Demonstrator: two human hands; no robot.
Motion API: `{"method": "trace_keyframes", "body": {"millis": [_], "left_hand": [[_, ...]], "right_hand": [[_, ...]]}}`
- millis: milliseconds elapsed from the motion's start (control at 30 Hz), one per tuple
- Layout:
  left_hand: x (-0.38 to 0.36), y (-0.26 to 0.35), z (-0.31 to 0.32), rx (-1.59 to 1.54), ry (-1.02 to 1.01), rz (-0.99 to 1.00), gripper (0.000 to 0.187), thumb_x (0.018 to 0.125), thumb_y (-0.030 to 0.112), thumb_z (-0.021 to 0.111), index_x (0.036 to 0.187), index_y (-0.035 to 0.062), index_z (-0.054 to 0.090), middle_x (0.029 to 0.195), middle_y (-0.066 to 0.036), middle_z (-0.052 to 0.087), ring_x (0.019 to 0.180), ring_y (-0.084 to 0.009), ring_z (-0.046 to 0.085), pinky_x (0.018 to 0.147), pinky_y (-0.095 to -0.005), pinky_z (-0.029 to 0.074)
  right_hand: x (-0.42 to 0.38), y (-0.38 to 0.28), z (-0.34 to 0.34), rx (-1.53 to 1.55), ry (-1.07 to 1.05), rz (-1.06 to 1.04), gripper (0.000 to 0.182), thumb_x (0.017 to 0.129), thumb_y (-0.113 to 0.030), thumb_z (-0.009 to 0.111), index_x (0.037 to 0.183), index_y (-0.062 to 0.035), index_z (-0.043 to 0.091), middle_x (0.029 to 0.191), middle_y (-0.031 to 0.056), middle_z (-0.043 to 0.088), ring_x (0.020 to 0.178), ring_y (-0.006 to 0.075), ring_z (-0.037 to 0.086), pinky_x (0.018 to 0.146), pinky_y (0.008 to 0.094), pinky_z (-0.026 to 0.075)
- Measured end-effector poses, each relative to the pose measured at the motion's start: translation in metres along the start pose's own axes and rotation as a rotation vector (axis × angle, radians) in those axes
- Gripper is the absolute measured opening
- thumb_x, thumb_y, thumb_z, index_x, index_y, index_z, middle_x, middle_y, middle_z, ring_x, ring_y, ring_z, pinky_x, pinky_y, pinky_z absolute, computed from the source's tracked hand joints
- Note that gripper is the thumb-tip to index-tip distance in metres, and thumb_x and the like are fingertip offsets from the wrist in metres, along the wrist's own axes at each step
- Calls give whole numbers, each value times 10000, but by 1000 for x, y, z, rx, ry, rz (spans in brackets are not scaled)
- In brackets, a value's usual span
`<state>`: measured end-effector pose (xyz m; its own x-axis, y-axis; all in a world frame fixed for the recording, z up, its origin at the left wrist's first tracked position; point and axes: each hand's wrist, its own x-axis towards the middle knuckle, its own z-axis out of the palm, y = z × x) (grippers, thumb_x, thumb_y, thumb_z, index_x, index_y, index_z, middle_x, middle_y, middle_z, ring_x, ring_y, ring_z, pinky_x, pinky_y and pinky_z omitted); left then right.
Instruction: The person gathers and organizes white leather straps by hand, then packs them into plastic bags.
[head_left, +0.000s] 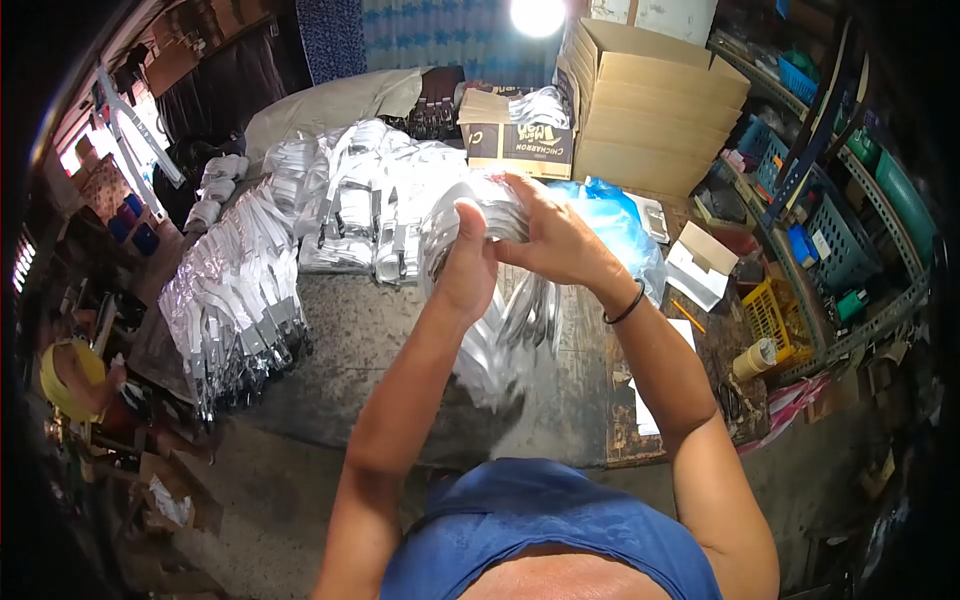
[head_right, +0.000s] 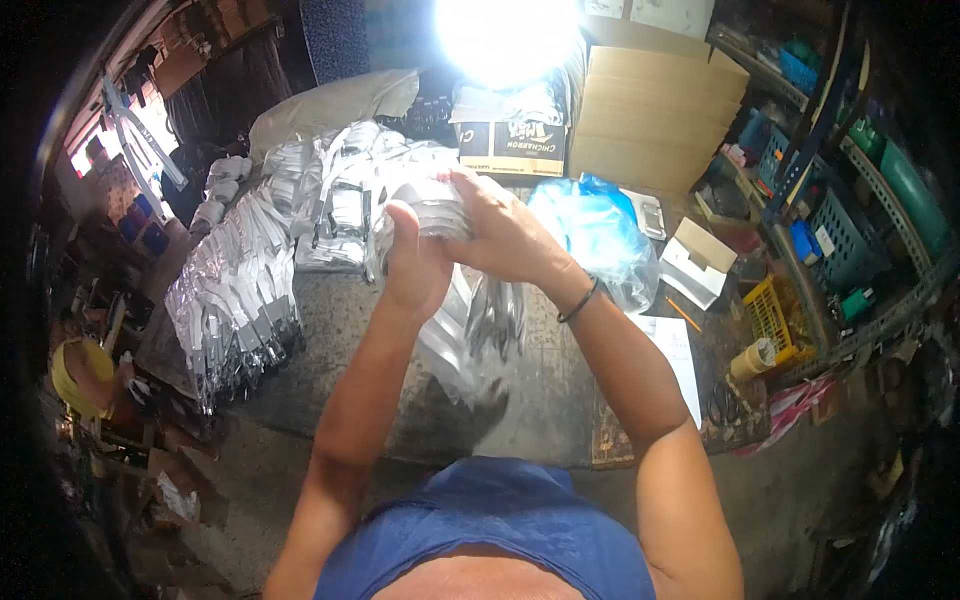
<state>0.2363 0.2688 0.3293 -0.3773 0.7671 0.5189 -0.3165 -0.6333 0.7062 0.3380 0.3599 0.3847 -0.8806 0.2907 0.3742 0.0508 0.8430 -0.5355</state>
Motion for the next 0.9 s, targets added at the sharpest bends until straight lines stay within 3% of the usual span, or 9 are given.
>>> {"method": "trace_keyframes", "body": {"millis": [233, 267, 333, 400, 467, 533, 600, 767, 900], "left_hand": [[0, -25, -16, -35, 152, 23, 603, 961, 482, 432, 1374, 59, 314, 1361, -79, 434, 1207, -199, 464, 1028, -364, 361], [-7, -14, -14, 659, 83, -142, 505, 958, 363, 481, 1335, 47, 370, 1349, -96, 454, 1176, -205, 489, 998, -360, 386], [-33, -23, 0, 820, 193, -163, 467, 924, 231, 561, 1314, 17, 422, 1276, -134, 519, 1181, -224, 496, 1003, -364, 382], [-64, -25, 13, 275, 341, -21, 521, 893, 219, 591, 1332, 0, 417, 1214, -154, 565, 1218, -237, 478, 1037, -371, 353], [-85, 22, 2, 671, 57, -348, 577, 826, 275, 709, 1274, -2, 473, 1139, -169, 591, 1150, -277, 530, 992, -392, 396], [-67, 46, -34, 1249, -65, 426, 752, 737, 402, 780, 1280, -1, 451, 1204, -195, 539, 1165, -297, 510, 995, -392, 392], [-15, 75, -38, 1315, 40, 563, 910, 662, 499, 799, 1316, -1, 412, 1291, -200, 478, 1199, -324, 478, 1014, -413, 376], [53, 70, -34, 954, -384, -107, 1053, 601, 365, 847, 1438, 54, 288, 1422, -167, 363, 1325, -272, 335, 1114, -383, 228], [58, 52, -24, 879, -433, -101, 1034, 602, 301, 824, 1447, 58, 280, 1382, -164, 398, 1298, -268, 359, 1106, -381, 251]], "right_hand": [[16, 4, 13, 43, 189, -31, 663, 712, -155, 601, 1331, -2, 418, 1220, 265, 525, 1128, 387, 520, 946, 414, 432], [18, 7, 13, 3, 212, -81, 692, 704, -143, 590, 1358, -22, 398, 1151, 263, 564, 993, 369, 573, 869, 393, 459], [18, 8, 9, -39, 223, -150, 733, 676, -101, 559, 1384, -39, 381, 1107, 263, 595, 930, 370, 615, 837, 379, 475], [17, 11, 4, -72, 219, -172, 731, 675, -94, 555, 1384, -40, 383, 1138, 262, 581, 988, 381, 592, 875, 382, 458], [18, 14, -3, -107, 166, -171, 754, 661, -75, 559, 1391, -41, 372, 1259, 257, 514, 1158, 411, 496, 987, 404, 394], [20, 17, -6, -165, 171, -251, 743, 667, -70, 556, 1384, -29, 366, 1256, 266, 502, 1125, 419, 507, 949, 424, 425], [20, 15, -6, -200, 159, -366, 740, 664, -56, 562, 1374, -15, 356, 1264, 275, 482, 1086, 428, 524, 905, 442, 463], [17, 13, -11, -105, 90, -328, 761, 690, -63, 585, 1394, -30, 298, 1163, 265, 532, 992, 417, 568, 823, 458, 478], [9, 23, -14, -110, 121, -268, 654, 706, -61, 633, 1304, -58, 369, 1085, 236, 571, 921, 395, 599, 745, 437, 503]]}}
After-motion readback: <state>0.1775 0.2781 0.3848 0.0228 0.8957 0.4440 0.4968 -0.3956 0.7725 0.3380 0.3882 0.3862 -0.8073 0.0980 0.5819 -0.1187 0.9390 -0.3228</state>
